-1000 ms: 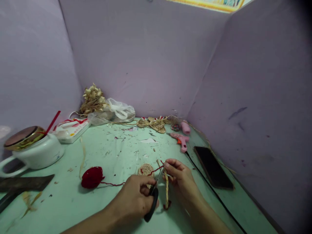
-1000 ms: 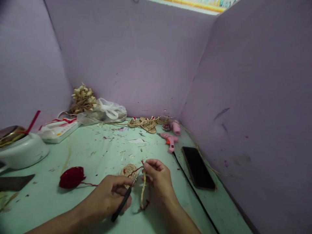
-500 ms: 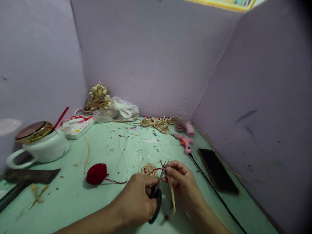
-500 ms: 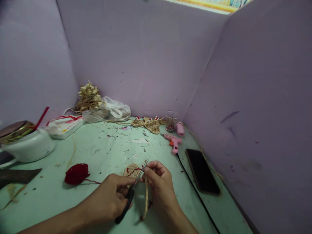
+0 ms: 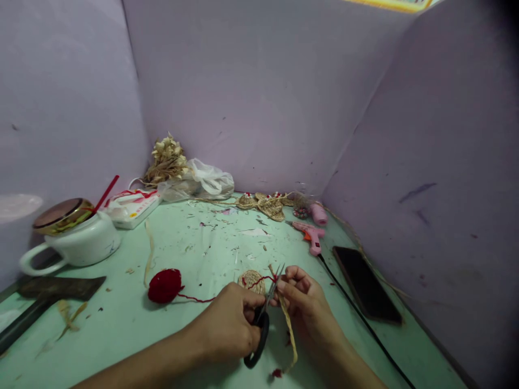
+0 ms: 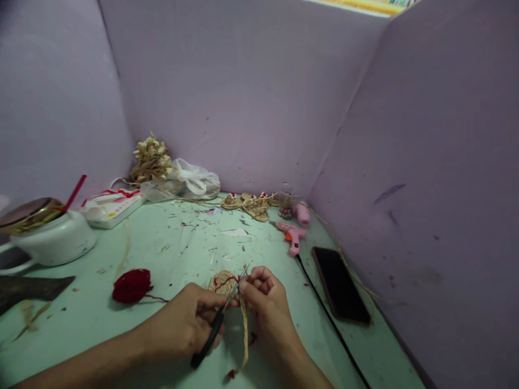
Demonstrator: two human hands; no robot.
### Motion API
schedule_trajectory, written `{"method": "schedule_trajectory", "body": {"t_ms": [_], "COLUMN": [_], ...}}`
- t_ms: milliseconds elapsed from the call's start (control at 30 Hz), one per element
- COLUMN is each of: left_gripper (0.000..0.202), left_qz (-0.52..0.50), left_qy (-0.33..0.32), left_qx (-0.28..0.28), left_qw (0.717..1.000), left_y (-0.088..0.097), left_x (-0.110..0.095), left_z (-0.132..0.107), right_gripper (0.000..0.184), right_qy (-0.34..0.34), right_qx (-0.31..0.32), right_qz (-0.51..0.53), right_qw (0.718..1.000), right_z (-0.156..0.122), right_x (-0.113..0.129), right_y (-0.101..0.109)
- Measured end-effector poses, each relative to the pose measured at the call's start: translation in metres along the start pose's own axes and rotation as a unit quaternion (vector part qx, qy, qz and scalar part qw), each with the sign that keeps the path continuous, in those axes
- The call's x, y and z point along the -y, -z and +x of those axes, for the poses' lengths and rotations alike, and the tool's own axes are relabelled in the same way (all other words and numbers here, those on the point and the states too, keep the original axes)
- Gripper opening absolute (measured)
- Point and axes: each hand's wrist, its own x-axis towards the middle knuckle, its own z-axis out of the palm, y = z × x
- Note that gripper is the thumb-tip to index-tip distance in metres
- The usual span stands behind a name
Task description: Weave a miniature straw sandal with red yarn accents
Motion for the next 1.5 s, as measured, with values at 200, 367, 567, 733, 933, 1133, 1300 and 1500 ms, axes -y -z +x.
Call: {"method": "schedule_trajectory", "body": {"t_ms": [200,367,567,733,933,1133,1300,1500], "left_gripper": [0.017,0.02,0.01,0.016,0.023,0.029,0.044,0.029], "left_qz": [0.025,0.029,0.067,0.068,0.03,0.084,0.205,0.586], "left_qy": [0.068,0.117,0.091,0.122,0.193,0.093,0.097,0.038], "left_qx": [-0.003,-0.012,0.002,0.012,-0.012,-0.145,-0.26,-0.303], "left_qw": [0.997,0.993,0.994,0.99,0.981,0.982,0.939,0.75], "left_y": [0.004,0.001,0.001,0.006,-0.004,0.032,0.071,0.062], "left_x": [0.0,0.004,-0.002,0.007,0.003,-0.008,0.005,0.013], "left_z": [-0.002,-0.003,-0.005,-0.003,-0.002,0.008,0.02,0.017], "right_gripper": [0.038,0.039,0.04,0.041,0.041,0.04,0.033,0.03], "right_qy": [0.005,0.003,-0.011,-0.016,-0.021,-0.039,-0.033,-0.045], "right_qx": [0.042,0.051,0.06,0.071,0.076,0.04,-0.008,-0.03], "right_qz": [-0.003,-0.01,-0.02,-0.024,-0.034,-0.007,0.022,0.028], "right_qw": [0.999,0.999,0.998,0.997,0.996,0.998,0.999,0.998], "right_z": [-0.001,-0.004,-0.005,-0.006,-0.004,0.0,0.007,0.012], "right_x": [-0.001,0.003,0.007,0.008,0.009,0.012,0.009,0.005], "right_y": [0.001,-0.003,-0.005,-0.005,-0.005,0.0,0.005,0.009]}}
